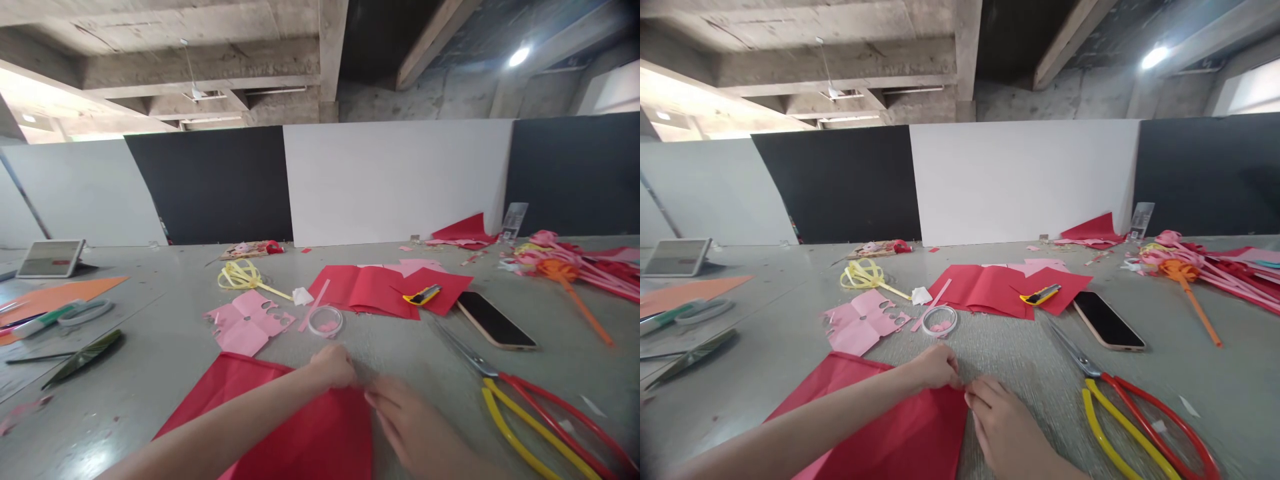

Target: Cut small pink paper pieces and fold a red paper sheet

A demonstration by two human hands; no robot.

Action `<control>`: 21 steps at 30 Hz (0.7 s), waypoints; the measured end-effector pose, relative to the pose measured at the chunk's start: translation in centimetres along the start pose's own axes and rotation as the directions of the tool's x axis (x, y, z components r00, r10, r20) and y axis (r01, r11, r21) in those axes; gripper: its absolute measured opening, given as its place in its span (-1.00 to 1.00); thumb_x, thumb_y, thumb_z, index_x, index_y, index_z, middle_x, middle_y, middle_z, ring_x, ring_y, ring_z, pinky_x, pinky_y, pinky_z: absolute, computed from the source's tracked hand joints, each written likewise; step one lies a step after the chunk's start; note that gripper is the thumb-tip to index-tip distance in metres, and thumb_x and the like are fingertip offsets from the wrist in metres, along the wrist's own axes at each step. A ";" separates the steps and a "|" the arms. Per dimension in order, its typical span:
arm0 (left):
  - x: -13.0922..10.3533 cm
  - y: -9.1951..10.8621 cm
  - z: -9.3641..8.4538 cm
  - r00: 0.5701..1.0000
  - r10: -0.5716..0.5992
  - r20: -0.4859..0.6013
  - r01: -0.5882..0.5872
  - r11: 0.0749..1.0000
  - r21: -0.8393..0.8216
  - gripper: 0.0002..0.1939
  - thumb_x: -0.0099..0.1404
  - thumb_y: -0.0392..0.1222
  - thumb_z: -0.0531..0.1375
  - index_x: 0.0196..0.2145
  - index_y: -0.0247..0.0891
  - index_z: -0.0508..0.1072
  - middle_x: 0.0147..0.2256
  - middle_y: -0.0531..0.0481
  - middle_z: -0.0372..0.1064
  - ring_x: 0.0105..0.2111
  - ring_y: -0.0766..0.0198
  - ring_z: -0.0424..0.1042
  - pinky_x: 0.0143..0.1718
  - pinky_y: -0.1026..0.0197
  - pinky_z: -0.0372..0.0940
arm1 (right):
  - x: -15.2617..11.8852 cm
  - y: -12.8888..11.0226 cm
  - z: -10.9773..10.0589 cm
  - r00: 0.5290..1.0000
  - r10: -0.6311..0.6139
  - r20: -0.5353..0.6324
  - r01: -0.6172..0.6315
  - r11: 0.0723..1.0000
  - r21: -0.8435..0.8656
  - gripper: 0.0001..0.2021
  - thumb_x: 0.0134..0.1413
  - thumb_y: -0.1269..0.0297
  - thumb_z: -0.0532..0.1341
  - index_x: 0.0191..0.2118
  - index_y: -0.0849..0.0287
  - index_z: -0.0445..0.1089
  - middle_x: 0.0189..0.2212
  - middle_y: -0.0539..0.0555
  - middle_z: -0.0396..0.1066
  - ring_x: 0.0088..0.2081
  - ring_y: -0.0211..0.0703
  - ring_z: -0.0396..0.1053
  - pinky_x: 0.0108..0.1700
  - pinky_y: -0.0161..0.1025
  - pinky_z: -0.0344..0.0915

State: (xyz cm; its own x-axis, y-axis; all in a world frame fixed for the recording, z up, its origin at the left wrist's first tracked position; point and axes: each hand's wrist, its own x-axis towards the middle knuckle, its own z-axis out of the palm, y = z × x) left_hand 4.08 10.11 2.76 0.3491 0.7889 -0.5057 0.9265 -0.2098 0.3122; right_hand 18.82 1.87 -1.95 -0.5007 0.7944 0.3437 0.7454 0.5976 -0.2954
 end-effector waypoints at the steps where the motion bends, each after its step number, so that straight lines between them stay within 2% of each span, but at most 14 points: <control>1: 0.1 0.0 0.0 1.000 0.000 0.004 0.000 1.000 -0.005 -0.73 0.28 -0.16 0.11 -0.10 -0.32 0.32 -0.12 -0.07 0.28 -0.20 0.12 0.35 -0.23 0.04 0.29 | 0.0 0.0 0.0 1.000 0.001 0.000 -0.001 1.000 -0.008 -0.63 -0.02 0.58 -0.03 -0.11 0.24 0.35 -0.12 0.16 0.36 -0.08 -0.03 0.28 -0.01 -0.06 0.23; 15: 1.2 -1.5 -0.3 1.000 0.020 -0.020 -0.021 0.997 -0.072 -0.73 0.28 -0.14 0.11 -0.11 -0.33 0.33 -0.12 -0.05 0.28 -0.20 0.09 0.34 -0.23 0.04 0.29 | 0.0 0.0 0.0 0.999 -0.009 -0.033 0.009 1.000 -0.006 -0.62 -0.06 0.59 -0.01 -0.13 0.23 0.38 -0.13 0.15 0.38 -0.11 -0.04 0.29 -0.04 -0.06 0.25; 18: 1.3 -2.9 -0.7 0.998 0.013 -0.061 -0.018 0.996 -0.089 -0.73 0.28 -0.15 0.11 -0.10 -0.33 0.33 -0.12 -0.05 0.28 -0.20 0.09 0.34 -0.23 0.04 0.29 | 0.0 -0.1 -0.2 0.999 -0.010 -0.032 0.010 1.000 -0.006 -0.63 -0.04 0.58 -0.02 -0.13 0.25 0.38 -0.14 0.15 0.38 -0.10 -0.05 0.29 -0.04 -0.07 0.25; 21: 1.0 -5.2 -1.7 0.994 -0.001 -0.108 -0.010 0.995 -0.103 -0.72 0.28 -0.14 0.11 -0.11 -0.34 0.33 -0.12 -0.04 0.28 -0.19 0.06 0.34 -0.23 0.03 0.29 | 0.0 -0.2 -0.5 1.000 -0.004 -0.026 0.004 1.000 -0.004 -0.63 -0.01 0.57 -0.03 -0.12 0.24 0.37 -0.14 0.15 0.38 -0.11 -0.07 0.30 -0.04 -0.08 0.25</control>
State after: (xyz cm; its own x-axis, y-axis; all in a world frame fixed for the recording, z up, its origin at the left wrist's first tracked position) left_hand -0.68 12.95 2.01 0.3307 0.8469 -0.4165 0.9037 -0.1569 0.3983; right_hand 18.89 1.72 -1.41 -0.4922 0.7889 0.3680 0.7450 0.6004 -0.2907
